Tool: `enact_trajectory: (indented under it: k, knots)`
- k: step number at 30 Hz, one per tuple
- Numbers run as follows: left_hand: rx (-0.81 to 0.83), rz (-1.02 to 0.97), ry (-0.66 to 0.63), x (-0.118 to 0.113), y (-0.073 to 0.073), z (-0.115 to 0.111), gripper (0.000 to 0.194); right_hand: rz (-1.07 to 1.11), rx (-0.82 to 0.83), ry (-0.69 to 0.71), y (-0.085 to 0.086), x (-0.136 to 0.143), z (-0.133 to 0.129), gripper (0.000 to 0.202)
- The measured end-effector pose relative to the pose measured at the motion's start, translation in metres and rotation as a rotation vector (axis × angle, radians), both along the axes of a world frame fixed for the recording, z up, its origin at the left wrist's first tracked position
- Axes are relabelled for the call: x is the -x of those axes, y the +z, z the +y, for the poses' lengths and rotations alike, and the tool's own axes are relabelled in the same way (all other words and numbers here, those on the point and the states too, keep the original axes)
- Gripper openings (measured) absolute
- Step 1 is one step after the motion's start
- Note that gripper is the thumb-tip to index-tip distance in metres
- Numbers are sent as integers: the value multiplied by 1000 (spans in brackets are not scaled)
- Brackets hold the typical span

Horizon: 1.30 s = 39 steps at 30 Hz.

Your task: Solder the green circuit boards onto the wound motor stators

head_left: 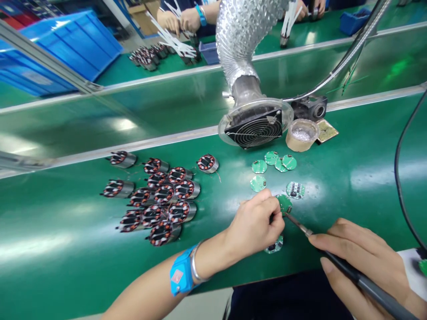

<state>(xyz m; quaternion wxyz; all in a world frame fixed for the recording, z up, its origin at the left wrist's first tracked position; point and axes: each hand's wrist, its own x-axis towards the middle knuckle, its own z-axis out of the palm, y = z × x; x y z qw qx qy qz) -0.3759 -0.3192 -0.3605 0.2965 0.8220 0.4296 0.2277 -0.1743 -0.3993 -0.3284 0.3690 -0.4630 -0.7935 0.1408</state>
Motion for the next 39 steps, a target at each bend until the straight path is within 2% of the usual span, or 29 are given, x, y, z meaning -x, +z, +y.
enact_trajectory:
  k: [4,7,10,14,17,19,24,26,28,29,32,34,36,39]
  knots:
    - [17,1,-12,1,1,0,12,-2,47,-72,5,-11,-9,29]
    - [27,7,-11,1,1,1,13,68,24,-117,-1,-12,-6,40]
    - [40,28,-23,-1,3,1,14,159,-33,-164,-15,-1,12,52]
    - [61,53,-62,3,9,5,13,136,-39,-75,-31,19,41,33]
    - [78,55,-164,15,15,12,6,131,7,-5,-35,25,52,25]
    - [51,64,-274,25,17,17,12,116,27,5,-36,25,53,26]
    - [-207,154,-478,33,10,27,28,108,48,-3,-38,24,51,30]
    - [-243,164,-547,29,7,29,29,109,51,-6,-39,24,51,30]
    - [-142,92,-570,25,3,31,20,108,50,-6,-39,23,51,31]
    - [-46,22,-541,23,2,31,16,108,51,-5,-40,23,51,31]
    - [290,-220,-339,17,-2,32,14,106,68,-8,-40,22,51,31]
    - [453,-294,-210,12,-2,31,14,103,88,-1,-39,21,52,32]
    - [546,-292,-148,8,0,30,13,110,107,22,-36,21,55,34]
    - [573,-259,-122,3,5,30,15,134,102,57,-28,22,62,33]
